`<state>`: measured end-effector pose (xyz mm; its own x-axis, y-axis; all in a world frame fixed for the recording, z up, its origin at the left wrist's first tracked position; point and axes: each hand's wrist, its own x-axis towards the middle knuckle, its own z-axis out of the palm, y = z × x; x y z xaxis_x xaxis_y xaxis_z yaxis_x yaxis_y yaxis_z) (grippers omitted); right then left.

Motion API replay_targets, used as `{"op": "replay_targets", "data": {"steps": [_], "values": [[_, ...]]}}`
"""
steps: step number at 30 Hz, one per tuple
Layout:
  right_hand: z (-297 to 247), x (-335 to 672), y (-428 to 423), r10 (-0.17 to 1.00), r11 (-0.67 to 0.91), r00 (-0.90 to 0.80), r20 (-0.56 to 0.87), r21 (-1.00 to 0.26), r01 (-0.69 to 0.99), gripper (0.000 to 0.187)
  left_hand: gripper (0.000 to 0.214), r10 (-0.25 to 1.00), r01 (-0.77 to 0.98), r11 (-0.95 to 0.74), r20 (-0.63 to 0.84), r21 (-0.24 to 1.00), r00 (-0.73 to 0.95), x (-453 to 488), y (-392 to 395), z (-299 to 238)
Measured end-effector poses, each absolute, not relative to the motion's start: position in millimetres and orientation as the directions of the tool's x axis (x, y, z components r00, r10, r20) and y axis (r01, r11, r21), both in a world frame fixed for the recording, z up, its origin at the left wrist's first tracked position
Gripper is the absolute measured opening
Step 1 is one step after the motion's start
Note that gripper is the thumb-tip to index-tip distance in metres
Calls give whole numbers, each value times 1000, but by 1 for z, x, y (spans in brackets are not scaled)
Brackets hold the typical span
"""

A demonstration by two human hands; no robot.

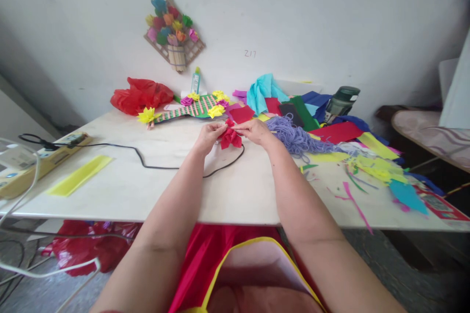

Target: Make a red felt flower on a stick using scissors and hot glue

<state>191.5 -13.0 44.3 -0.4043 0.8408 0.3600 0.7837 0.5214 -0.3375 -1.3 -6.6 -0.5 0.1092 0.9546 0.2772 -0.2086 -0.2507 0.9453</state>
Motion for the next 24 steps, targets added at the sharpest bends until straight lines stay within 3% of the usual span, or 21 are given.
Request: {"op": "replay_targets", "data": {"steps": [8,17,24], "values": [[47,187,-15,808,550,-395,438,-319,772,26,40,967,-455,-105,198,884,161,-7,-10,2],[44,186,-14,785,576,-405,468,-313,755,26,49,962,-432,-82,185,898,202,-5,-12,2],[44,186,-13,788,573,-386,480,-340,746,27,46,966,-514,-52,174,856,191,-4,-13,1]]}}
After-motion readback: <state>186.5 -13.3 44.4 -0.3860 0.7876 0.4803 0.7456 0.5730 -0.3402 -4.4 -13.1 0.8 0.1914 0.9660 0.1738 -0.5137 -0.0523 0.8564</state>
